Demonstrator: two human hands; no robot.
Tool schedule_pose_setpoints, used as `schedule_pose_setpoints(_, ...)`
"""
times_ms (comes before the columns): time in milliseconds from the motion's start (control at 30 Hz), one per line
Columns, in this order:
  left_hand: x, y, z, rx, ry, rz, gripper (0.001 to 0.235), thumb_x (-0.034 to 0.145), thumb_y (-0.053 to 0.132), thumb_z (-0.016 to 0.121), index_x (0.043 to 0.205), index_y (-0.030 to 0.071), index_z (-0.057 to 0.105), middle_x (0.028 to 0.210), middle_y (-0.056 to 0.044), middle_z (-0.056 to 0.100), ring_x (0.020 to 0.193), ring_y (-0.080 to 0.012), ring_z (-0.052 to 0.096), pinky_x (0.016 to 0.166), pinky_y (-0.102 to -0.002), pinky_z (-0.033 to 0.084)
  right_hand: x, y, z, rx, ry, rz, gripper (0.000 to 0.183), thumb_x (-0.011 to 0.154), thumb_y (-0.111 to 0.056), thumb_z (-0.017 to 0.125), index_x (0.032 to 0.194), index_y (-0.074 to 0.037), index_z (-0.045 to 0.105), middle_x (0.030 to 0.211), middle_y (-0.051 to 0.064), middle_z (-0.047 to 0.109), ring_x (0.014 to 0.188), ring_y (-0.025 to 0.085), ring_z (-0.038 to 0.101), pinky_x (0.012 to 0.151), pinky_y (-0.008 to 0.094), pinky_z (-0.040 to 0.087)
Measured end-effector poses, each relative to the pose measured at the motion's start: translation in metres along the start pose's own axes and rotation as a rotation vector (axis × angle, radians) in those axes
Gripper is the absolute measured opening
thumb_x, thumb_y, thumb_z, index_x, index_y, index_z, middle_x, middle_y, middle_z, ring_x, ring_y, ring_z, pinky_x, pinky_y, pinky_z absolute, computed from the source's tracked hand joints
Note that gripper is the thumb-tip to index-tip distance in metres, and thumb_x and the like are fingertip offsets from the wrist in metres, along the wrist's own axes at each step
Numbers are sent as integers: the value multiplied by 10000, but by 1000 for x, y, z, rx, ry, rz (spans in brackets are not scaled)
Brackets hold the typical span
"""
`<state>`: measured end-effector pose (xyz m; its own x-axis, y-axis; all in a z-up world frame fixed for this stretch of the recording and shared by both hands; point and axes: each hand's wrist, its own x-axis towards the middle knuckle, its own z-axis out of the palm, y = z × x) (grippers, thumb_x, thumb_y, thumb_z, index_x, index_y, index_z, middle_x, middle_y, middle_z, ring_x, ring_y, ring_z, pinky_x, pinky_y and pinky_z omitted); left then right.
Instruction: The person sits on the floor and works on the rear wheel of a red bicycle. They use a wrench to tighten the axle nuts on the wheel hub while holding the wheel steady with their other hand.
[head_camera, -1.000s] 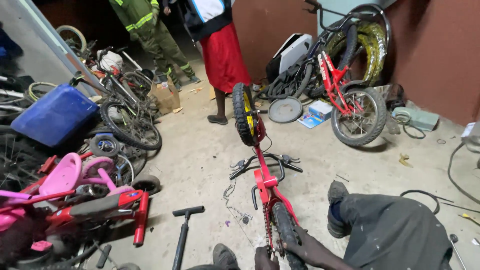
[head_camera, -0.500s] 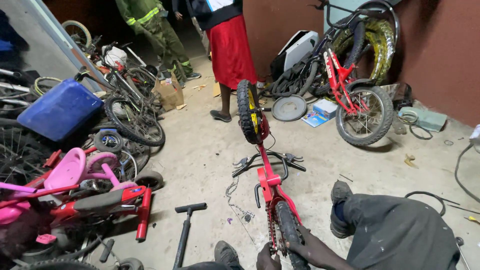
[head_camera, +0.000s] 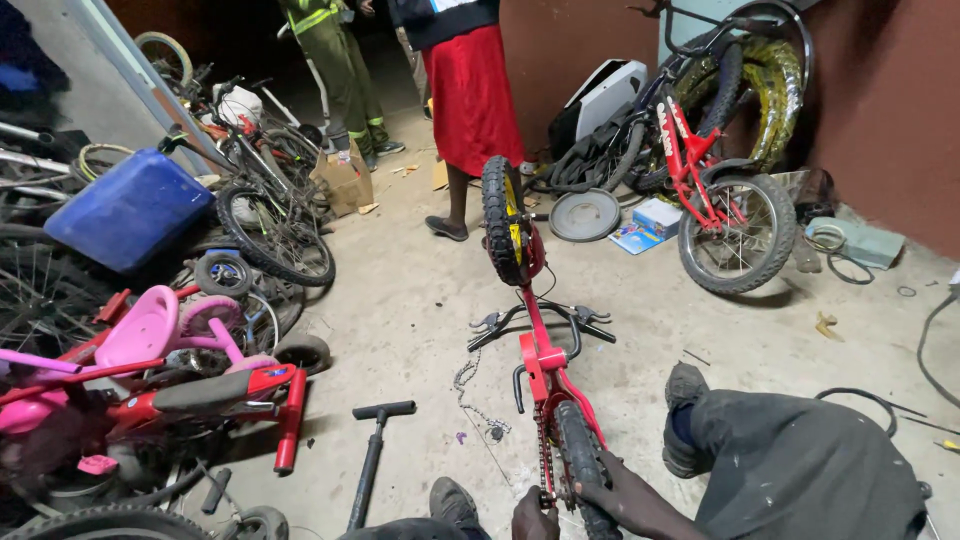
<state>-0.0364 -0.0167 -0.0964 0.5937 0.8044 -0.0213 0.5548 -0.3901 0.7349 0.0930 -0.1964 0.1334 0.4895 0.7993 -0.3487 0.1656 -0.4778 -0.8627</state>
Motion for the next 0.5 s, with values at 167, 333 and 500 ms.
schedule_pose_setpoints(167,-20,35,-27,48,30,-48,199,729,209,750,914,199,676,833,-7,772,794,-303,715,721,-435,561,-6,-5,0,-41,45,-11,836,845,-532,670,1496,-80,404,1367,154,629,1183,261,695,992,361,553)
schedule_pose_setpoints(333,-27,29,-23,47,6,5,344,800,329,741,1106,239,611,877,7,760,809,-279,718,715,-431,555,-6,6,7,88,63,-52,835,841,-482,707,1494,-59,407,1350,144,652,1189,233,691,1022,346,542)
schedule_pose_setpoints(500,-9,26,-23,87,-4,17,293,778,301,759,978,198,571,802,-4,764,764,-300,743,683,-445,567,10,4,3,116,8,20,717,847,-435,723,1446,-119,489,1272,114,696,1131,205,702,980,325,536)
